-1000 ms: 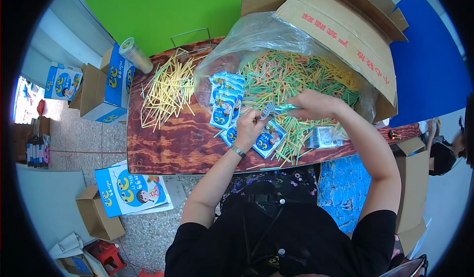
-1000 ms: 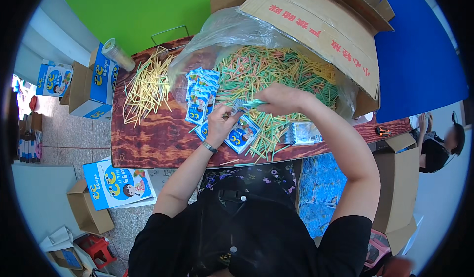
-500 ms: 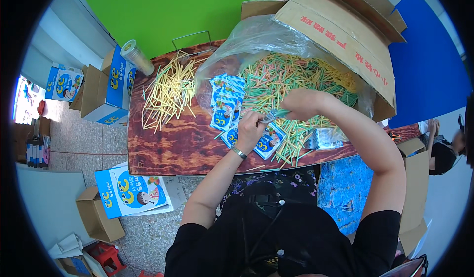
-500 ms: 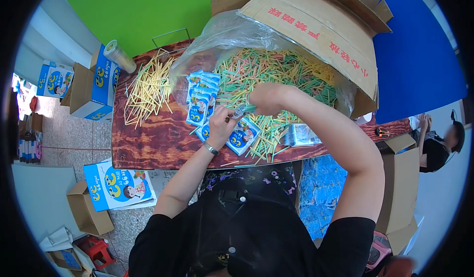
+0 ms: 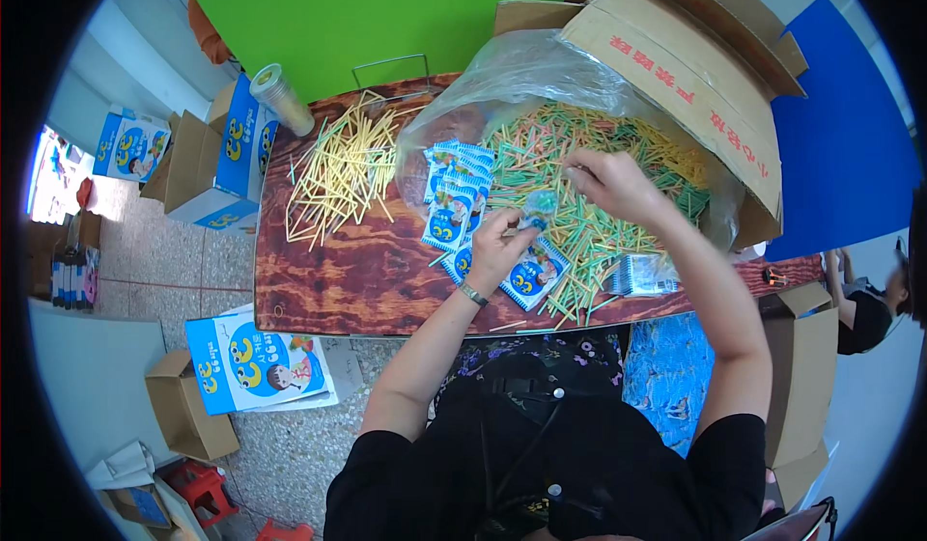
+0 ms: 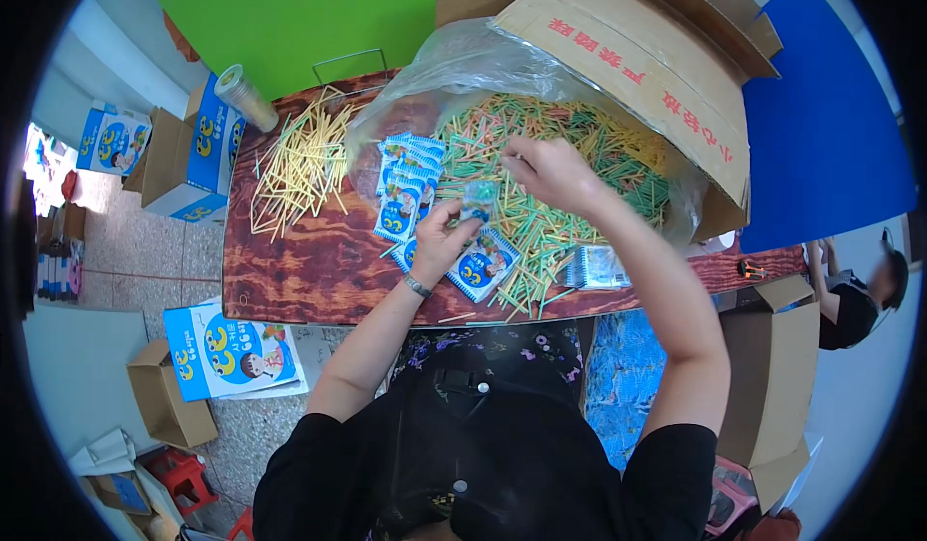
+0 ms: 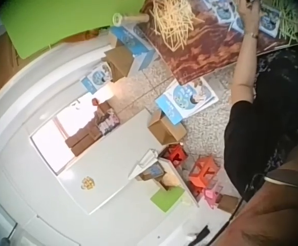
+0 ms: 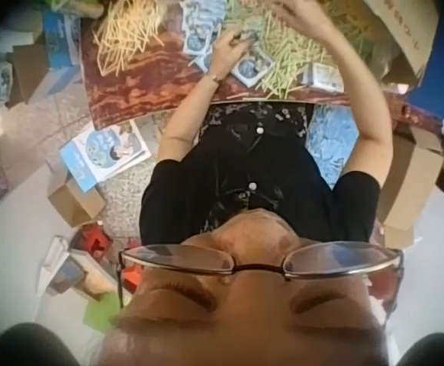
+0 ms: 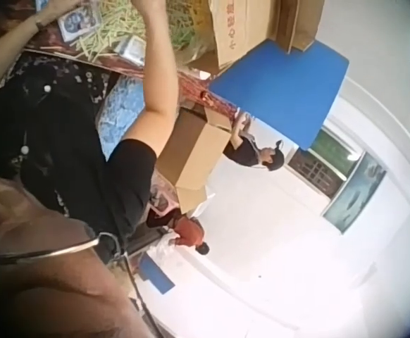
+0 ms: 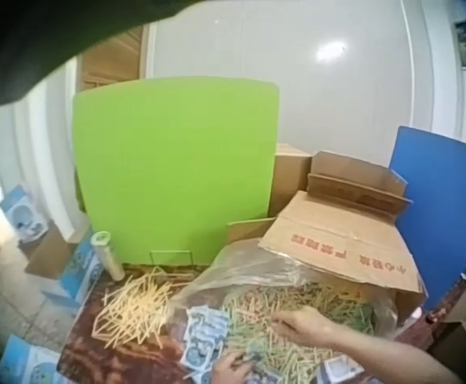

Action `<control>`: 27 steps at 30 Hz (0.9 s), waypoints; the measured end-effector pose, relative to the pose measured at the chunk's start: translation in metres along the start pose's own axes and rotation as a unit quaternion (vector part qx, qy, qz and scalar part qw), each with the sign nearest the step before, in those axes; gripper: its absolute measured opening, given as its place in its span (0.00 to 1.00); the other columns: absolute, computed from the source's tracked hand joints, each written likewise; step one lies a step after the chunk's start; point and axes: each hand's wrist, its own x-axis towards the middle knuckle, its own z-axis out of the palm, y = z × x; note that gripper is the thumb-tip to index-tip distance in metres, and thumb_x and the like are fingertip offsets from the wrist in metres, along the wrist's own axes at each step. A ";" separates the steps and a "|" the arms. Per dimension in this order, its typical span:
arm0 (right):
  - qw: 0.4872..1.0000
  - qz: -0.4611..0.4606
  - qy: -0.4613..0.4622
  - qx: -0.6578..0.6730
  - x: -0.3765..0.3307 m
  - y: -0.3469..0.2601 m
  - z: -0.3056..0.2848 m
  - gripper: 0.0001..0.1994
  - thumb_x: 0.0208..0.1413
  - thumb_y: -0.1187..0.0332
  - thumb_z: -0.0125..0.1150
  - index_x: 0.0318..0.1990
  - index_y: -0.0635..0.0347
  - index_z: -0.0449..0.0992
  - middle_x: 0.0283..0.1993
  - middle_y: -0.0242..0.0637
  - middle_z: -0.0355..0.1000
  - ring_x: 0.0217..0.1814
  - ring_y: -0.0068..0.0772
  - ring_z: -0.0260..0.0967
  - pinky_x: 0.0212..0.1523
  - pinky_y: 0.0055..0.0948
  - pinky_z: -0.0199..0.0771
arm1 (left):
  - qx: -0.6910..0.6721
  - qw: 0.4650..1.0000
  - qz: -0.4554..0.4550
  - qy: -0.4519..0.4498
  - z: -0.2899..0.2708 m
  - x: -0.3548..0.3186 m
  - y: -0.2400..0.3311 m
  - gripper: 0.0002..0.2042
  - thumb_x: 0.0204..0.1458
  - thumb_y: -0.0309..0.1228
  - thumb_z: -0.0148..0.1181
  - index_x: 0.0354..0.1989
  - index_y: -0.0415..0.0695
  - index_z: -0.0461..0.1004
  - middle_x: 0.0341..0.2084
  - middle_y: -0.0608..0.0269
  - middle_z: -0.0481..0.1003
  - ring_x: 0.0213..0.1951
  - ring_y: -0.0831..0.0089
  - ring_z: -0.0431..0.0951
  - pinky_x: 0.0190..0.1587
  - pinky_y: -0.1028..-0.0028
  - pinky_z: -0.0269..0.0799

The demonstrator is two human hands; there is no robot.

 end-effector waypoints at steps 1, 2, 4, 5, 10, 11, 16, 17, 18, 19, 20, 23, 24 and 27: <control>0.996 0.039 0.069 -0.045 -0.003 0.016 0.022 0.07 0.55 0.67 0.59 0.38 0.59 0.77 0.29 0.44 0.75 0.30 0.46 0.75 0.32 0.37 0.74 | 0.001 1.000 -0.002 -0.002 -0.001 0.002 0.000 0.11 0.48 0.19 0.65 0.42 0.36 0.75 0.33 0.64 0.76 0.33 0.79 0.76 0.33 0.78 0.74; 0.996 -0.002 0.055 -0.064 -0.006 0.026 0.046 0.06 0.55 0.68 0.59 0.36 0.60 0.76 0.30 0.43 0.75 0.32 0.46 0.75 0.32 0.39 0.74 | -0.075 0.997 -0.025 0.017 -0.004 0.006 0.002 0.11 0.50 0.19 0.63 0.42 0.35 0.74 0.34 0.64 0.77 0.33 0.79 0.76 0.33 0.79 0.75; 0.994 -0.048 0.093 -0.004 -0.005 0.029 0.098 0.10 0.52 0.65 0.62 0.38 0.60 0.75 0.31 0.44 0.74 0.32 0.48 0.74 0.33 0.40 0.75 | -0.146 0.987 -0.048 0.045 -0.016 0.013 0.020 0.08 0.54 0.20 0.59 0.43 0.35 0.73 0.35 0.63 0.77 0.33 0.80 0.77 0.33 0.79 0.75; 0.998 -0.016 0.049 -0.037 -0.003 0.014 0.114 0.14 0.50 0.62 0.64 0.41 0.59 0.74 0.32 0.43 0.74 0.34 0.48 0.74 0.34 0.41 0.75 | -0.140 0.988 -0.051 0.049 -0.029 0.012 0.023 0.08 0.54 0.20 0.59 0.43 0.35 0.73 0.35 0.63 0.77 0.33 0.80 0.77 0.33 0.79 0.75; 0.989 0.019 0.046 -0.142 0.010 -0.031 0.154 0.28 0.43 0.58 0.70 0.51 0.54 0.68 0.42 0.40 0.73 0.49 0.47 0.70 0.38 0.42 0.77 | -0.091 0.994 -0.032 0.060 -0.083 0.014 0.035 0.10 0.56 0.20 0.56 0.47 0.36 0.71 0.39 0.62 0.78 0.38 0.80 0.77 0.41 0.79 0.73; 0.989 0.019 0.048 -0.138 0.011 -0.029 0.158 0.28 0.43 0.58 0.70 0.51 0.54 0.68 0.42 0.40 0.73 0.49 0.47 0.70 0.38 0.42 0.77 | -0.070 0.996 -0.048 0.035 -0.095 0.012 0.034 0.12 0.57 0.21 0.55 0.50 0.37 0.69 0.40 0.62 0.78 0.40 0.80 0.76 0.43 0.79 0.71; 0.990 0.005 0.056 -0.130 0.017 -0.010 0.172 0.22 0.43 0.63 0.69 0.47 0.54 0.70 0.38 0.40 0.75 0.48 0.45 0.71 0.38 0.42 0.76 | -0.064 0.980 -0.177 -0.057 -0.136 0.002 0.020 0.13 0.58 0.24 0.56 0.50 0.38 0.70 0.40 0.64 0.77 0.37 0.81 0.76 0.40 0.80 0.72; 0.989 0.000 0.048 -0.139 0.017 -0.009 0.173 0.20 0.43 0.63 0.68 0.46 0.54 0.71 0.37 0.40 0.75 0.48 0.44 0.71 0.38 0.42 0.76 | -0.061 0.981 -0.176 -0.055 -0.141 0.000 0.012 0.13 0.58 0.24 0.56 0.50 0.38 0.70 0.40 0.64 0.77 0.37 0.81 0.76 0.40 0.80 0.72; 0.983 -0.037 0.082 -0.158 0.018 -0.009 0.175 0.17 0.43 0.65 0.67 0.42 0.55 0.72 0.37 0.40 0.74 0.48 0.45 0.71 0.40 0.42 0.76 | 0.030 0.977 -0.193 -0.084 -0.145 0.000 0.003 0.12 0.57 0.24 0.57 0.49 0.39 0.71 0.38 0.66 0.76 0.35 0.82 0.75 0.37 0.80 0.72; 0.983 -0.040 0.083 -0.157 0.018 -0.011 0.176 0.17 0.43 0.65 0.67 0.42 0.55 0.72 0.37 0.40 0.74 0.48 0.45 0.71 0.40 0.42 0.76 | 0.121 0.964 -0.208 -0.111 -0.148 -0.001 -0.010 0.12 0.57 0.25 0.57 0.49 0.40 0.72 0.37 0.68 0.75 0.32 0.83 0.74 0.34 0.81 0.72; 0.982 -0.054 0.080 -0.162 0.018 -0.016 0.176 0.16 0.43 0.65 0.66 0.42 0.54 0.72 0.37 0.39 0.74 0.48 0.45 0.71 0.41 0.42 0.75 | 0.162 0.975 -0.138 -0.058 -0.143 -0.003 -0.017 0.14 0.51 0.28 0.64 0.46 0.39 0.73 0.30 0.63 0.75 0.32 0.77 0.75 0.33 0.74 0.71; 0.981 -0.077 0.099 -0.145 0.015 -0.017 0.168 0.12 0.45 0.68 0.62 0.39 0.54 0.73 0.37 0.40 0.74 0.46 0.45 0.72 0.40 0.43 0.76 | 0.257 0.963 -0.087 0.001 -0.122 0.007 -0.024 0.14 0.49 0.28 0.66 0.42 0.38 0.73 0.28 0.59 0.73 0.31 0.70 0.76 0.34 0.71 0.72; 0.981 -0.088 0.120 -0.121 0.012 -0.013 0.163 0.09 0.47 0.69 0.58 0.38 0.55 0.73 0.38 0.41 0.74 0.45 0.44 0.72 0.39 0.43 0.76 | 0.260 0.963 -0.076 0.009 -0.110 0.011 -0.018 0.14 0.46 0.30 0.68 0.39 0.39 0.73 0.29 0.56 0.74 0.32 0.64 0.76 0.35 0.67 0.72; 0.990 -0.095 0.099 0.022 0.008 -0.008 0.134 0.09 0.48 0.70 0.59 0.39 0.57 0.72 0.35 0.44 0.72 0.41 0.44 0.73 0.39 0.42 0.74 | 0.376 0.927 -0.015 0.018 -0.095 0.023 -0.012 0.16 0.45 0.31 0.69 0.40 0.41 0.72 0.29 0.56 0.74 0.33 0.61 0.76 0.36 0.65 0.72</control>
